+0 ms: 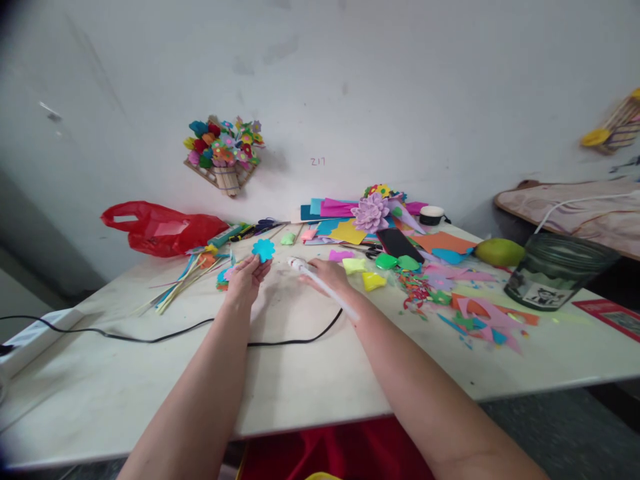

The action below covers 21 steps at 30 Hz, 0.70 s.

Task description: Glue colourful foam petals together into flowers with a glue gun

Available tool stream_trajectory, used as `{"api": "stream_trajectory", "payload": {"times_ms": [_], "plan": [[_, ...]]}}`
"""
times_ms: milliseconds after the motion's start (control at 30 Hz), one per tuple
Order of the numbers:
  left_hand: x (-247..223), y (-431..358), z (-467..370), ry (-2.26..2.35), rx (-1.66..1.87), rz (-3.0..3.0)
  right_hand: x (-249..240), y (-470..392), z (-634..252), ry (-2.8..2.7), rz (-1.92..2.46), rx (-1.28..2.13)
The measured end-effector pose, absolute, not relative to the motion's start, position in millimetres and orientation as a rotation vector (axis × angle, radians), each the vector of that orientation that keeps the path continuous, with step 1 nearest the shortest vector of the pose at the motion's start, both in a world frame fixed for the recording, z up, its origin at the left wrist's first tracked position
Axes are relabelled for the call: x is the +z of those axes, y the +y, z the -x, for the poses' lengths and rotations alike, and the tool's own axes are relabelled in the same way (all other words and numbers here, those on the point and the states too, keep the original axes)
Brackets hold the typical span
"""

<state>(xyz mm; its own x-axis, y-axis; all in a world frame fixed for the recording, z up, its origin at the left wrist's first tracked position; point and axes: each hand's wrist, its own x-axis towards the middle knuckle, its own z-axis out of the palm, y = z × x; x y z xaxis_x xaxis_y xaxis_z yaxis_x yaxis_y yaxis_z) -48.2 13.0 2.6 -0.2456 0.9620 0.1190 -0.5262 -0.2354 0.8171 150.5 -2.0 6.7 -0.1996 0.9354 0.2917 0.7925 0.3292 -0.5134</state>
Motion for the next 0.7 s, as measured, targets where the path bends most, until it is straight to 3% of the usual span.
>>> {"api": "stream_trajectory", "payload": {"times_ms": [267,567,700], "plan": [[5,11,46,0.771,1.724,-0.852,-12,0,-134,-2.413,1.303,0.095],[4,11,45,0.743,1.64,-0.905,-11,-1,-129,-2.416,1.177,-0.049],[2,13,44,0.741,1.601,-0.927,1,12,-155,-2.214,1.311,-0.163]]}}
